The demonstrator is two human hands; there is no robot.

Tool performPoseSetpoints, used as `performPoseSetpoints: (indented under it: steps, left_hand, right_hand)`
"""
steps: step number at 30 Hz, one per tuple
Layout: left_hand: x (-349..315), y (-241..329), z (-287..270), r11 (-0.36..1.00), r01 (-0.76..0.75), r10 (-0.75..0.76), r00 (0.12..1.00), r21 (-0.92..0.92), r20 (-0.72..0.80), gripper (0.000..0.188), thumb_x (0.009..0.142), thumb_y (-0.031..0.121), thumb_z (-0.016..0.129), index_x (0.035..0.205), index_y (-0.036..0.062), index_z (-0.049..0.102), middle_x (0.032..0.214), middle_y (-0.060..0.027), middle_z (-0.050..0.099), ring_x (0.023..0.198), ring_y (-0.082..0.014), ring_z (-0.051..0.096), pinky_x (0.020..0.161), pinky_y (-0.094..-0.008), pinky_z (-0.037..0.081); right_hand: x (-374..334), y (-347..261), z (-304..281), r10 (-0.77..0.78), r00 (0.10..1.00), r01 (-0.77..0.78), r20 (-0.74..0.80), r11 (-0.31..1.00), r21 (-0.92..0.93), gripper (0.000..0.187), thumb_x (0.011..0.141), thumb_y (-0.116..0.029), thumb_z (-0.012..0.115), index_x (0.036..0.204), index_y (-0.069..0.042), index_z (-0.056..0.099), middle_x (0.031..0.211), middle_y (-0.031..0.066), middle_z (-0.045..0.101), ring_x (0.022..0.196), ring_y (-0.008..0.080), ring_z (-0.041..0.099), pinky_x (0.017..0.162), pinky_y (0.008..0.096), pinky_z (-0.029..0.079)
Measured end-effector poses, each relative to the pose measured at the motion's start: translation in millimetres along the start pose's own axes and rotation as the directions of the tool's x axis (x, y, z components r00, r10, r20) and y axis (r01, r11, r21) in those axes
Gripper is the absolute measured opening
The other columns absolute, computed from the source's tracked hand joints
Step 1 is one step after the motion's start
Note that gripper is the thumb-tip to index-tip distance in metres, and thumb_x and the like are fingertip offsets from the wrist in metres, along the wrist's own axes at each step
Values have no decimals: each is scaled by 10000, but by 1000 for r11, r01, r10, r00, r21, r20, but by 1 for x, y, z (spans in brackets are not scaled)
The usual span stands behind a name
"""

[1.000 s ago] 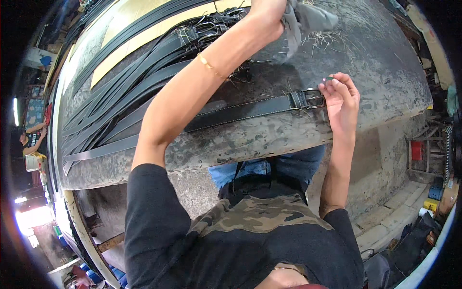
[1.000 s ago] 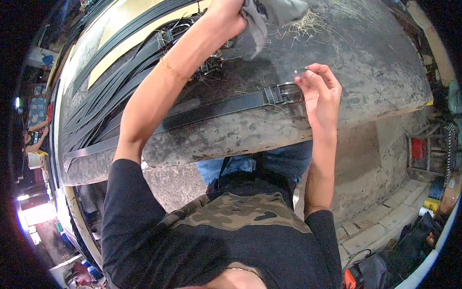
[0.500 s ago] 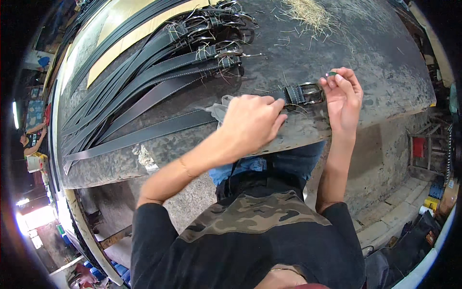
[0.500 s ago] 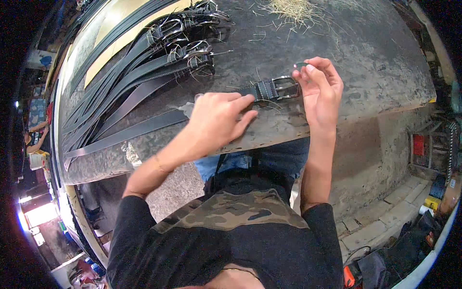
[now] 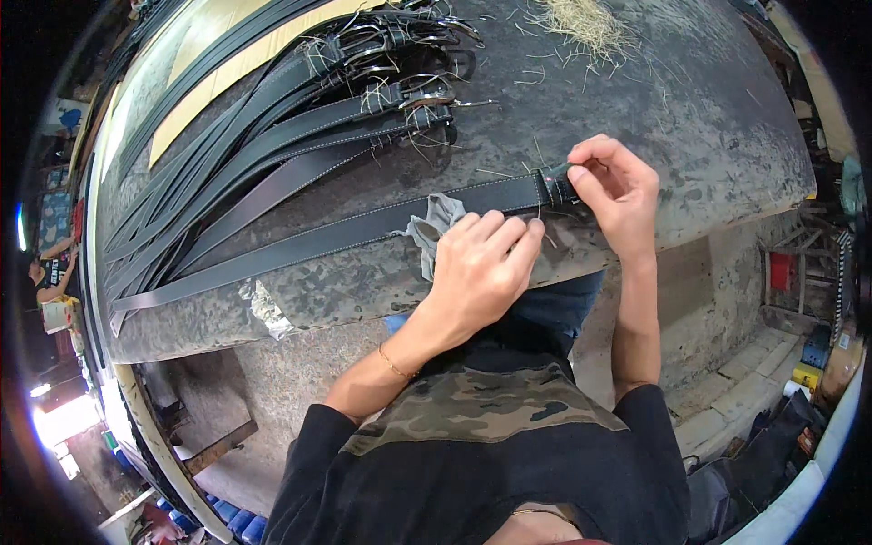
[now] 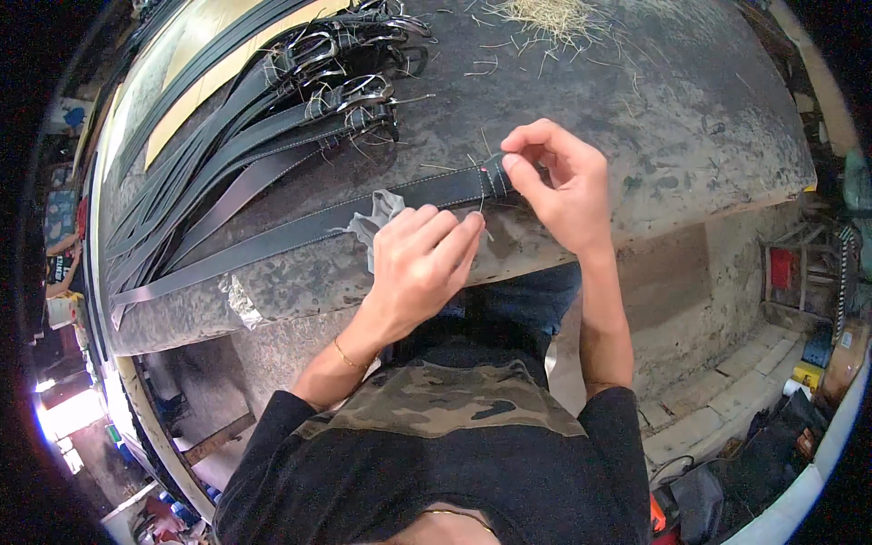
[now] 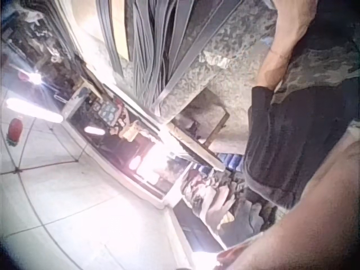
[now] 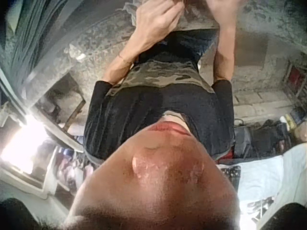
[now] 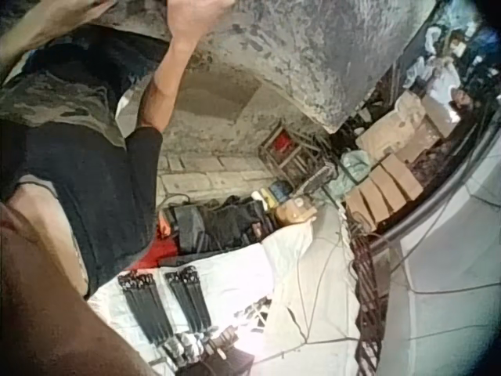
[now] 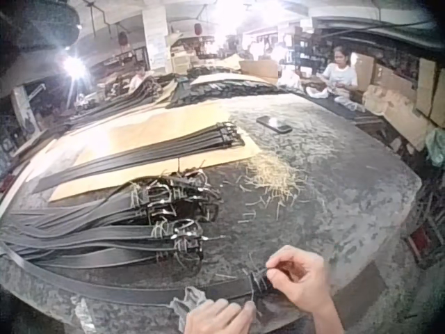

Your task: The person attaches buckles and leather loops to leather straps by hand, wipes a belt with a cloth, and lays several belts out on a cardboard sheet on the workbench.

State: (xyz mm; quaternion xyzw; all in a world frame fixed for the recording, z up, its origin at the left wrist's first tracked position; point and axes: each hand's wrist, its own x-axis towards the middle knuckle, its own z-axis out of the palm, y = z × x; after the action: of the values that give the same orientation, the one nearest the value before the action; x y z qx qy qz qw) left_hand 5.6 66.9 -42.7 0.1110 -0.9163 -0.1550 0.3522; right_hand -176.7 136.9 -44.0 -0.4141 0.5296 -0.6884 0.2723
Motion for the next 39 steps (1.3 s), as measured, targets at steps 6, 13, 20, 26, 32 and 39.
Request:
performPoseSetpoints:
  steps: [6,13,20,26,32,39]
  left_hand:
    - [-4,-3,-2,999,-45,45,999,-10,-20,238,703,21,762,927,17,680,678,-24,491,589,-177,497,519,-325,375]
    - [-7,-6,2,998,-49,47,998,-49,-53,279,668,8,760,936,12,678,671,-19,492,579,-175,496,513,-323,367]
    - [-6,-6,-1,998,-47,45,998,-43,-35,271,663,39,713,927,-8,678,682,-20,498,599,-169,498,520,-314,367]
    - [-6,-6,-1,998,-50,49,999,-38,-15,266,673,71,668,920,-26,679,698,-24,507,627,-163,508,532,-311,375]
    - [-6,-6,-1,998,-45,43,998,-51,-36,279,660,35,720,933,-8,677,682,-23,496,598,-173,498,517,-318,365]
    - [-4,-4,-1,998,-44,41,997,-46,-64,279,662,6,772,920,22,669,672,-18,492,574,-178,497,509,-321,365]
  right_hand:
    - [2,-2,3,-100,985,141,140,937,-319,142,751,102,663,852,3,670,817,26,630,687,72,509,622,223,412]
    - [3,-3,4,-100,978,167,183,899,-405,158,685,92,661,803,-13,669,793,32,644,639,84,473,578,230,384]
    - [4,-2,3,-98,972,185,215,881,-435,151,680,80,669,801,-11,671,788,39,650,622,92,479,564,238,376]
    - [4,-2,2,-102,970,192,219,874,-446,150,678,76,671,799,-13,672,784,40,651,615,99,487,555,245,378]
    - [4,-2,4,-105,968,201,228,869,-452,141,683,81,668,792,-9,664,780,38,645,613,95,482,556,241,380]
    - [1,-3,2,-52,995,72,89,968,-241,129,729,100,651,807,-2,659,784,18,633,632,67,468,563,218,372]
